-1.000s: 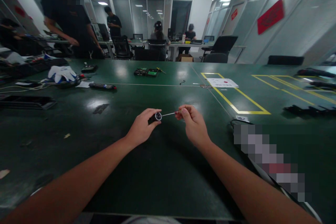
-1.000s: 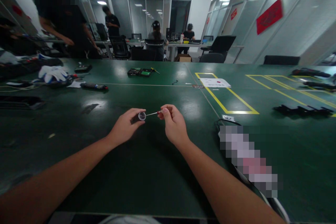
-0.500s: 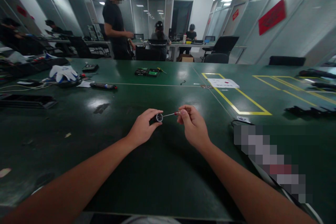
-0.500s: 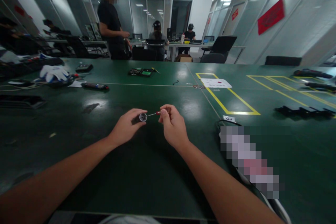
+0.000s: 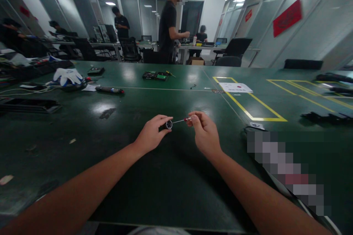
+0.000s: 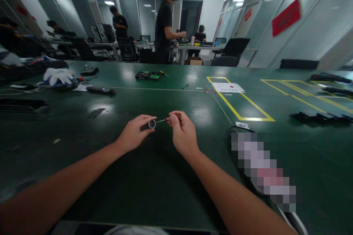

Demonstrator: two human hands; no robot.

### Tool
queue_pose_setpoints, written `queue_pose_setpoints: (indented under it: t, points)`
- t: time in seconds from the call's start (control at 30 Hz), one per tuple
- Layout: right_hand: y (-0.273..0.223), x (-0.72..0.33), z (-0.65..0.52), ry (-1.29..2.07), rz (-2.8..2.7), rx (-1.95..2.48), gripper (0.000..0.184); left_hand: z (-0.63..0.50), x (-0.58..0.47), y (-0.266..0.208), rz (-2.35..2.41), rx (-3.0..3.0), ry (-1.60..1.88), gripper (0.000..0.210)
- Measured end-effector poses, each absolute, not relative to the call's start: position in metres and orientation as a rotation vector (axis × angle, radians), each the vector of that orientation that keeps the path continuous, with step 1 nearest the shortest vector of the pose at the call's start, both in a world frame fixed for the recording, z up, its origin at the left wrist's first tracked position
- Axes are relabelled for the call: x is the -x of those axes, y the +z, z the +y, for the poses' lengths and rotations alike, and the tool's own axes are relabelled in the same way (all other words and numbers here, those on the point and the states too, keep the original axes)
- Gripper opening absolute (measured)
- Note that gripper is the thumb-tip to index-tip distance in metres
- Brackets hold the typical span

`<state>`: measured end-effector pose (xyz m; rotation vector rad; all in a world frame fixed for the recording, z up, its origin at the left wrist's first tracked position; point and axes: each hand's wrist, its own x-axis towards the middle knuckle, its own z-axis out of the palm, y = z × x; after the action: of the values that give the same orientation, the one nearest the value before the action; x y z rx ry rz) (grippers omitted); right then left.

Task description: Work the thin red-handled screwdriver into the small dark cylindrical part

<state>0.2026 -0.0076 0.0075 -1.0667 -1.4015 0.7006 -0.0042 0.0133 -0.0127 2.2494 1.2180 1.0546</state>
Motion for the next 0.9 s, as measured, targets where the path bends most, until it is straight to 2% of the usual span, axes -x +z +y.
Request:
queue_pose_setpoints:
  t: [0.13,0.23,0.3,0.43,0.73,0.9]
  points:
    - [0.001,-0.207,0.006,0.788,-1.26,1.056,0.026,0.016,0.001,-0.011,1.181,-2.356,1.044,0.045]
    - [-0.01,-0.219,0.023,1.191,-1.006,1.017,0.025,0.02,0.001,-0.011,1.18,-2.42,1.012,0.048]
    - [-0.016,-0.227,0.033,1.32,-0.859,1.04,0.024,0.023,0.003,-0.012,1.196,-2.411,0.959,0.049]
    - [-0.024,-0.229,0.039,1.237,-0.814,1.056,0.022,0.024,0.005,-0.015,1.204,-2.373,0.898,0.05]
    - [-0.018,-0.214,0.026,1.027,-1.106,1.049,0.033,0.017,0.002,-0.012,1.221,-2.278,0.954,0.048]
    - [-0.004,-0.211,0.014,0.843,-1.296,1.017,0.027,0.018,0.003,-0.015,1.238,-2.246,1.033,0.047]
